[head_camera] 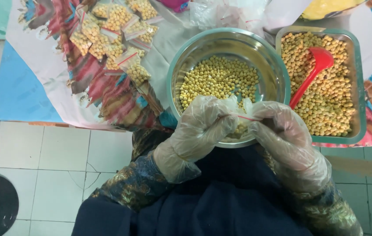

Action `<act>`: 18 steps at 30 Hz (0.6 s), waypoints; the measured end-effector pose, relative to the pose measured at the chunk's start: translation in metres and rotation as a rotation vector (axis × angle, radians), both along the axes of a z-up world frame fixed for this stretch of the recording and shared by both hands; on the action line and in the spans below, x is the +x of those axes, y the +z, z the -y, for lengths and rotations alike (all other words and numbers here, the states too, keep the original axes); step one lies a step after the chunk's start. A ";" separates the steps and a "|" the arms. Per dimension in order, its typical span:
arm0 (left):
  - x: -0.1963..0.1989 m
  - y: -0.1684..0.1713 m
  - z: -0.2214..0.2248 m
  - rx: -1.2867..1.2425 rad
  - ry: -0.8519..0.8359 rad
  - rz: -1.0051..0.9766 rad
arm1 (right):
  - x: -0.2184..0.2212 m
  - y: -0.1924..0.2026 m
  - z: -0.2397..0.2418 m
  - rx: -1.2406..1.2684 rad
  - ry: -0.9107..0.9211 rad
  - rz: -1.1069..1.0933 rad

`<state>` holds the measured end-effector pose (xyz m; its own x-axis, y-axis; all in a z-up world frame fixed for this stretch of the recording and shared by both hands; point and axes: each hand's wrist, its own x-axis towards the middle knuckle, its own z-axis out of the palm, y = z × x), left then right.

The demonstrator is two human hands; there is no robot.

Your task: Packaging chickpeas into small plastic bags and sealing them with rubber bands.

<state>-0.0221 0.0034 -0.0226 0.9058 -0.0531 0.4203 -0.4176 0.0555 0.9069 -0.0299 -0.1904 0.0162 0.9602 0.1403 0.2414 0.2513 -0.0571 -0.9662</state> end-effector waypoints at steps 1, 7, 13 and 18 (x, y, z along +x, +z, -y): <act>0.001 0.005 0.002 -0.061 -0.007 -0.004 | 0.002 -0.002 0.001 0.010 -0.007 0.007; 0.001 0.014 0.004 -0.047 0.011 0.039 | 0.014 -0.016 0.009 0.130 0.010 0.052; 0.005 0.019 0.012 -0.096 -0.032 0.003 | 0.020 -0.012 0.013 0.031 0.090 0.177; 0.009 0.008 0.005 -0.079 -0.068 -0.033 | 0.022 -0.024 0.010 0.050 0.052 0.230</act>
<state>-0.0132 -0.0019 -0.0147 0.9147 -0.0831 0.3956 -0.3803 0.1549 0.9118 -0.0083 -0.2004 -0.0079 0.8708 0.1710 0.4610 0.4666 0.0081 -0.8844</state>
